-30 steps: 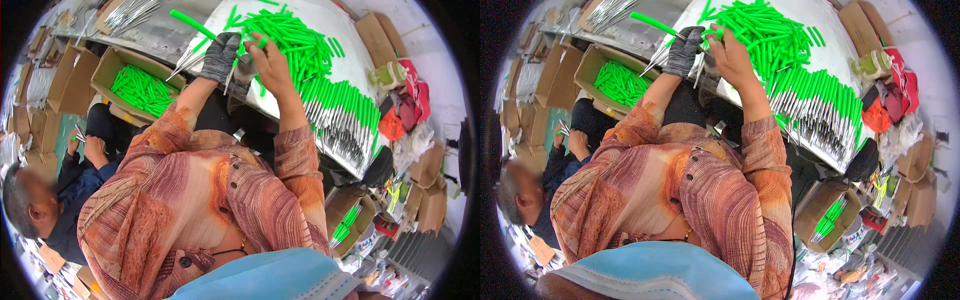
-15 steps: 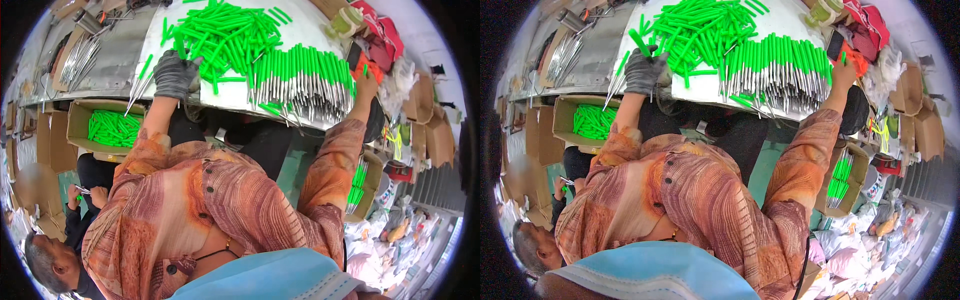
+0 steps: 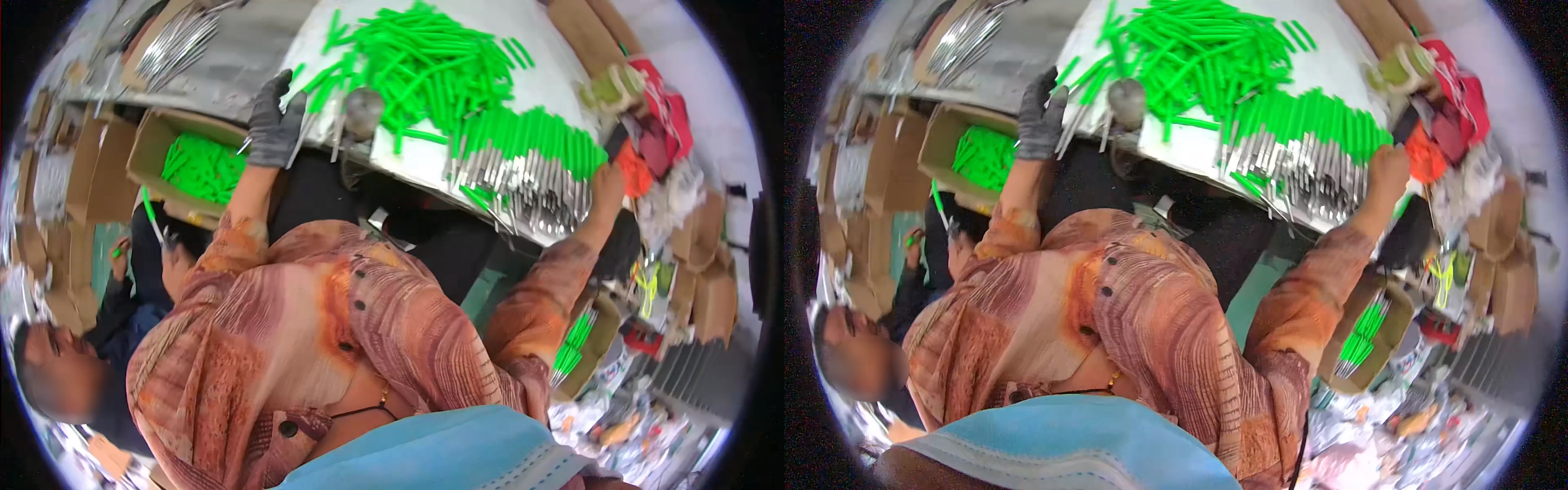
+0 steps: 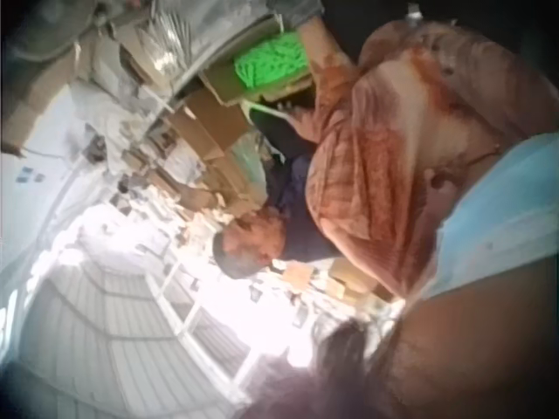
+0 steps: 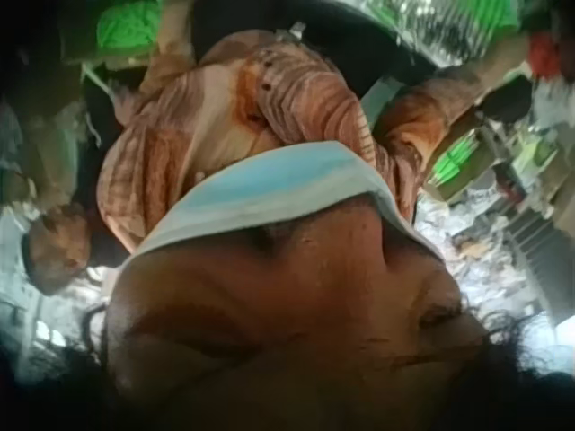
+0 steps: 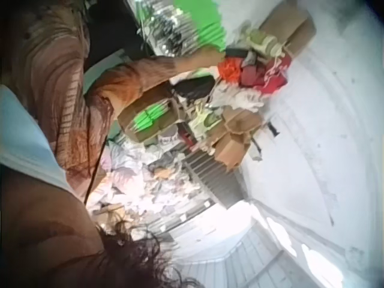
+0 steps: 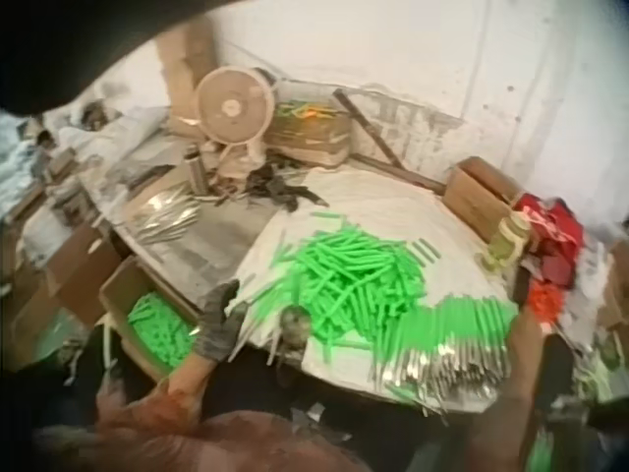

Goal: Manually assembling green plastic parts at a factory workstation.

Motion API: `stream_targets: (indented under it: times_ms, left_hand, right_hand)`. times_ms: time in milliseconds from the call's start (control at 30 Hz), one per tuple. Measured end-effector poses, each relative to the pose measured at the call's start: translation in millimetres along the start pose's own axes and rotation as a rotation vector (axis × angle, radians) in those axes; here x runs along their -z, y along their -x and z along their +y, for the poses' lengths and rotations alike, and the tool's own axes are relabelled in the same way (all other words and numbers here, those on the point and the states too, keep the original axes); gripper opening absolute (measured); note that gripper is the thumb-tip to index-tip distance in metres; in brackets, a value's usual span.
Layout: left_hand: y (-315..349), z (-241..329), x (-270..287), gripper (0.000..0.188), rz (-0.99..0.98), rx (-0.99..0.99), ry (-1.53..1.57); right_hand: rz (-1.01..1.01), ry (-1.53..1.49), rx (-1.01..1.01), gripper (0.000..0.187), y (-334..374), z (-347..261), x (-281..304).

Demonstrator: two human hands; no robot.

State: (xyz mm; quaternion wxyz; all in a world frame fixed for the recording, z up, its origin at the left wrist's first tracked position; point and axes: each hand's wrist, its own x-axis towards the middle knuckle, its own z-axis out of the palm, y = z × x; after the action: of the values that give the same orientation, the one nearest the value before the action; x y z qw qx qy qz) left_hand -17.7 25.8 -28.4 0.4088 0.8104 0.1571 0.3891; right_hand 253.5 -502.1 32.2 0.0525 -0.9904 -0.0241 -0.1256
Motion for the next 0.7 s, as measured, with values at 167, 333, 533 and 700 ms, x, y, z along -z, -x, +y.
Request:
stream_targets:
  times_ms: [167, 333, 533, 700]
  left_hand:
    - [-13, -57, 25, 0.043, 0.194, 0.066, -0.080]
    - [-11, -46, 25, 0.057, 0.060, 0.179, -0.223]
    - [14, -8, 7, 0.072, -0.116, 0.103, -0.508]
    - [8, -1, 11, 0.091, -0.244, 0.333, -0.667]
  right_hand:
    - [-0.040, -1.332, 0.357, 0.031, 102, -256, 72]
    - [-0.241, -1.693, 0.610, 0.037, 128, -360, 84]
    - [-0.328, -1.641, 0.658, 0.028, 145, -389, 63]
    - [-0.331, -1.688, 0.552, 0.030, 147, -389, 51]
